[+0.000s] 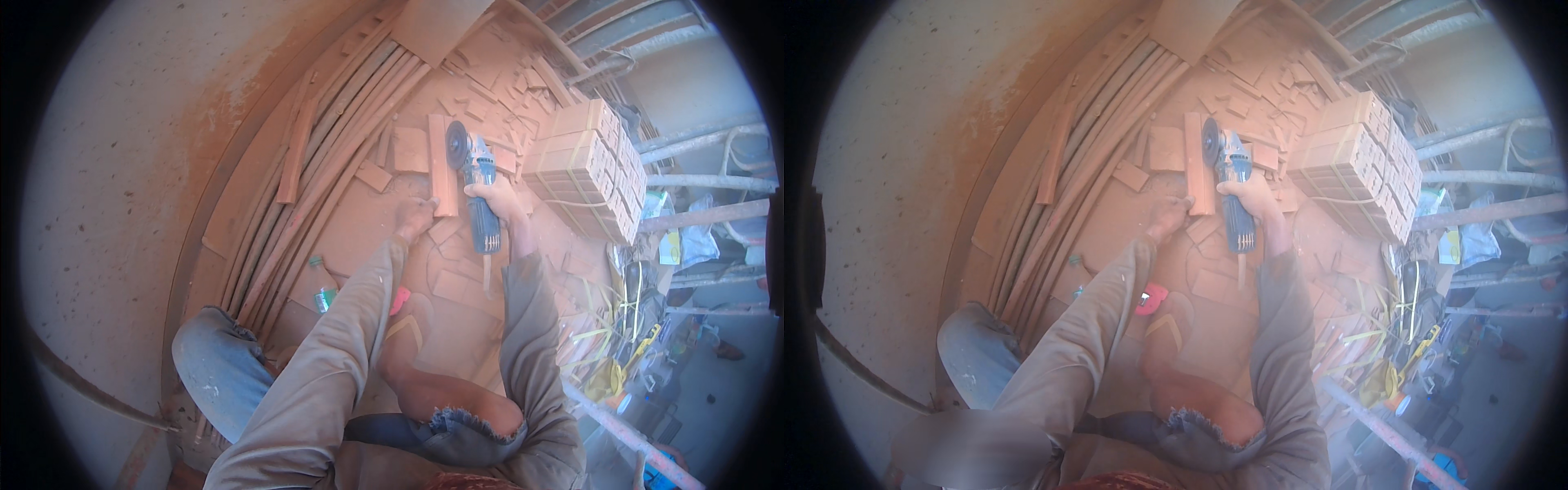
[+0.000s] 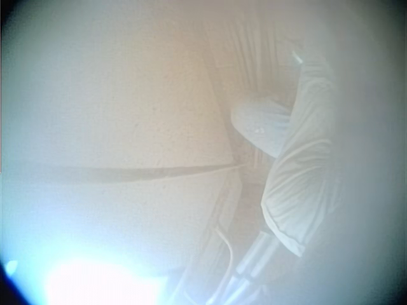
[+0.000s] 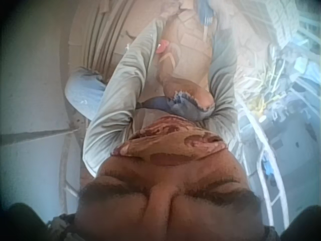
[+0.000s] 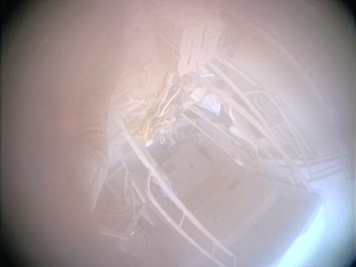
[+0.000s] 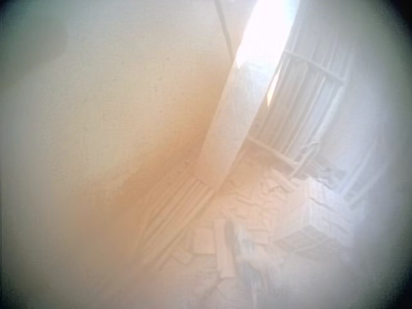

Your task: The person uses an angle grinder to cut and shape small wooden planks. They hold the wood with one hand and operate the tool with the other, generating sawdust as they work. The person occasionally adjusts the wood's position to continue cutting.

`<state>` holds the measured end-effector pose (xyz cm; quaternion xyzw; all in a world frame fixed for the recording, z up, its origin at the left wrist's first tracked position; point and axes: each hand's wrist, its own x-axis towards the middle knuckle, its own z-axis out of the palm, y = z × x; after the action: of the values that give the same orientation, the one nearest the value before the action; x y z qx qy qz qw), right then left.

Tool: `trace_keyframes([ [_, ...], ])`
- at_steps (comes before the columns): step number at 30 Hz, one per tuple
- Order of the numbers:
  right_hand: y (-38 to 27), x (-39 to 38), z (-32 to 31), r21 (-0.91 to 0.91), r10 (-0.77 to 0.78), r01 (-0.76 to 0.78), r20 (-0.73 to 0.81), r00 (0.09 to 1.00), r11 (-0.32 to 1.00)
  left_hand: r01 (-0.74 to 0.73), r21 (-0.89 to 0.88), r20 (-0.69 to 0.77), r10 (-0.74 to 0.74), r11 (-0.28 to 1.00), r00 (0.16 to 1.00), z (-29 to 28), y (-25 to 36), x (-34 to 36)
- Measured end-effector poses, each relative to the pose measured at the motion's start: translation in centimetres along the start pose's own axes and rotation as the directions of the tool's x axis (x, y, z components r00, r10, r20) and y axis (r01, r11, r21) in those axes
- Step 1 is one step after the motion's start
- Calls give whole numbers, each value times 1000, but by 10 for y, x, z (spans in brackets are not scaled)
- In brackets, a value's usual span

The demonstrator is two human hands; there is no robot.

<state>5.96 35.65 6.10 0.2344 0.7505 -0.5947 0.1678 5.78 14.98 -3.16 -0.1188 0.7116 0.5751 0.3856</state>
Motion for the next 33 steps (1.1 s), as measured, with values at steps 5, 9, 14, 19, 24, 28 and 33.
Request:
trace_keyframes([
  [5,6,-28,4,38,-12,12,-2,1000,999,-11,35,-9,11,999,1000,1,-5,7],
  [9,11,-43,8,4,9,-9,-2,1000,1000,-42,-10,-23,41,999,999,2,-14,14],
  [14,23,-54,2,88,13,-13,2,1000,996,10,37,26,-11,999,1000,7,-9,13],
  [19,7,-34,7,28,-15,14,15,1000,1000,-9,39,22,8,999,1000,3,-19,21],
  [24,-3,-12,3,-29,-26,26,-10,1000,999,0,-12,35,0,1000,999,1,-11,14],
  [28,-13,0,4,9,-10,10,0,1000,1000,11,-39,19,-10,999,1000,-1,-5,5],
  [33,-20,9,0,-45,21,-22,-35,999,999,4,-39,15,-4,999,1000,-3,8,-6],
])
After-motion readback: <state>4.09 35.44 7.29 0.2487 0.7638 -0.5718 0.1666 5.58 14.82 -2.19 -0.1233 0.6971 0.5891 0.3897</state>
